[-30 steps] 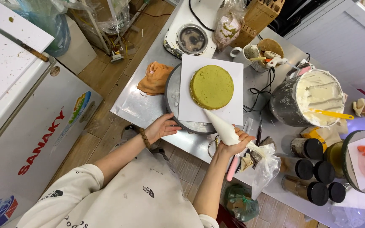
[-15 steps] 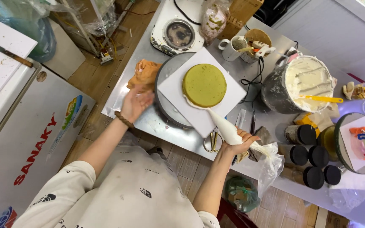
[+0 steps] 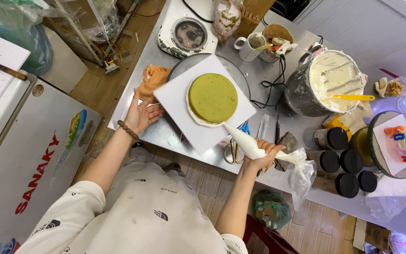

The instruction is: Applying and smoothing cream icing on a cake layer using a piping bag and a spatula on a turntable.

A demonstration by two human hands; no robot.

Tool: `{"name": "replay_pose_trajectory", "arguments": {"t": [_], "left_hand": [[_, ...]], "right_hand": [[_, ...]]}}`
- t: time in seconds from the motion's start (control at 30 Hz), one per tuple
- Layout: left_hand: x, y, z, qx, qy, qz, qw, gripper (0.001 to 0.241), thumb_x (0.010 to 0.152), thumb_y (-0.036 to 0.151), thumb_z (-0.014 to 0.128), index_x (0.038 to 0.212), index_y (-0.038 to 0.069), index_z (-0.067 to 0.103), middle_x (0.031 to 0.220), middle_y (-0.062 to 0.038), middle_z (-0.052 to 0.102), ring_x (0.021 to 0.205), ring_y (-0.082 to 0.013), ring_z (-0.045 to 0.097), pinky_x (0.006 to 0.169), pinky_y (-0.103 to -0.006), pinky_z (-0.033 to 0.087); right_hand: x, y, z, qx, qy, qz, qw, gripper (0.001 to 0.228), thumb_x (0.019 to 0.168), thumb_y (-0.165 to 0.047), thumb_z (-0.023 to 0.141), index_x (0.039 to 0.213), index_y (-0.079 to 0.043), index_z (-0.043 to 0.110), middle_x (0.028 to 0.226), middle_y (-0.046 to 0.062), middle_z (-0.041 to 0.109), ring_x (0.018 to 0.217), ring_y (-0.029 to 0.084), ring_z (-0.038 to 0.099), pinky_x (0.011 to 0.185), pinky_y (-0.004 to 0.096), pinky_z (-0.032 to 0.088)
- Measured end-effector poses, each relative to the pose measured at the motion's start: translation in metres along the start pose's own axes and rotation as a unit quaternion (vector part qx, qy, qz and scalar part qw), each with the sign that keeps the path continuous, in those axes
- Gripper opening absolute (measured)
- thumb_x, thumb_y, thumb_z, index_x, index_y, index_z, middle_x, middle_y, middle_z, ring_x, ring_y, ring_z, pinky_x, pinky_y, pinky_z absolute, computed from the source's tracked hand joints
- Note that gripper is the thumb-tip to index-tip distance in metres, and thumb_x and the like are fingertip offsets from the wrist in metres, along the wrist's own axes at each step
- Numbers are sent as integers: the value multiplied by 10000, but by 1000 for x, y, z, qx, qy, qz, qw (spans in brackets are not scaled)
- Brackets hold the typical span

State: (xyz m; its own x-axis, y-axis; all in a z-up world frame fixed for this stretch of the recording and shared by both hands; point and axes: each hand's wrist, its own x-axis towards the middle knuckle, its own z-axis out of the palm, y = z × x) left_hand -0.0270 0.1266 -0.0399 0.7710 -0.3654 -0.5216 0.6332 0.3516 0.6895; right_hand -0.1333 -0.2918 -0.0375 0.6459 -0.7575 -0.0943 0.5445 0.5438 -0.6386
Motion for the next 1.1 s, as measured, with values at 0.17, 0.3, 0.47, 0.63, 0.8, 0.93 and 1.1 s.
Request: {"name": "replay_pose_trajectory", "arguments": {"t": [0.17,0.3,0.47,0.63,0.8,0.93,1.1], "left_hand": [[-7,-7,-12,-47,11,5,999,1189,782,920,189,1620,77,209,1534,-220,495,1433,-322,450,1191,-471,259],[-12,-13,-26,-68,28,15,997,1195,789,926,206,1617,66,247,1506,-205,530,1393,-302,487,1167,-445,317],[-21,-13,-35,-62,35,15,997,1194,779,929,211,1604,70,295,1481,-205,555,1343,-285,517,1129,-423,352],[-25,-12,-41,-46,37,19,998,1180,788,923,192,1592,71,331,1483,-191,556,1343,-261,523,1127,-416,351],[-29,-9,-43,-41,40,30,998,1164,801,912,183,1586,66,339,1486,-191,553,1366,-268,516,1146,-426,350],[-30,-9,-40,-28,39,32,998,1165,803,912,177,1577,58,351,1488,-185,553,1378,-265,512,1149,-425,344],[-26,-14,-31,-27,27,17,999,1150,811,905,192,1564,58,383,1474,-182,558,1354,-264,522,1127,-411,357]], "right_hand": [[1,9,11,2,-39,17,999,629,1095,-550,411,587,-203,276,489,-33,266,446,146,247,507,321,297],[11,21,9,23,-23,33,999,641,1080,-544,441,568,-193,281,484,-19,268,440,159,235,486,324,281],[17,31,17,-1,-23,25,999,622,1086,-525,477,594,-193,289,507,-24,250,469,157,210,512,328,275],[23,35,30,-13,-7,16,1000,610,1058,-517,536,608,-179,300,530,-17,272,482,157,220,486,329,255],[31,34,32,-33,15,-12,999,597,1040,-526,539,612,-183,304,521,-12,276,458,161,232,469,341,272],[35,28,24,-29,42,-8,999,605,1036,-556,514,608,-185,302,520,-7,292,441,163,247,434,343,262],[30,13,18,-47,59,-28,997,599,1039,-551,529,614,-190,311,517,-10,298,444,163,261,442,346,265]]}}
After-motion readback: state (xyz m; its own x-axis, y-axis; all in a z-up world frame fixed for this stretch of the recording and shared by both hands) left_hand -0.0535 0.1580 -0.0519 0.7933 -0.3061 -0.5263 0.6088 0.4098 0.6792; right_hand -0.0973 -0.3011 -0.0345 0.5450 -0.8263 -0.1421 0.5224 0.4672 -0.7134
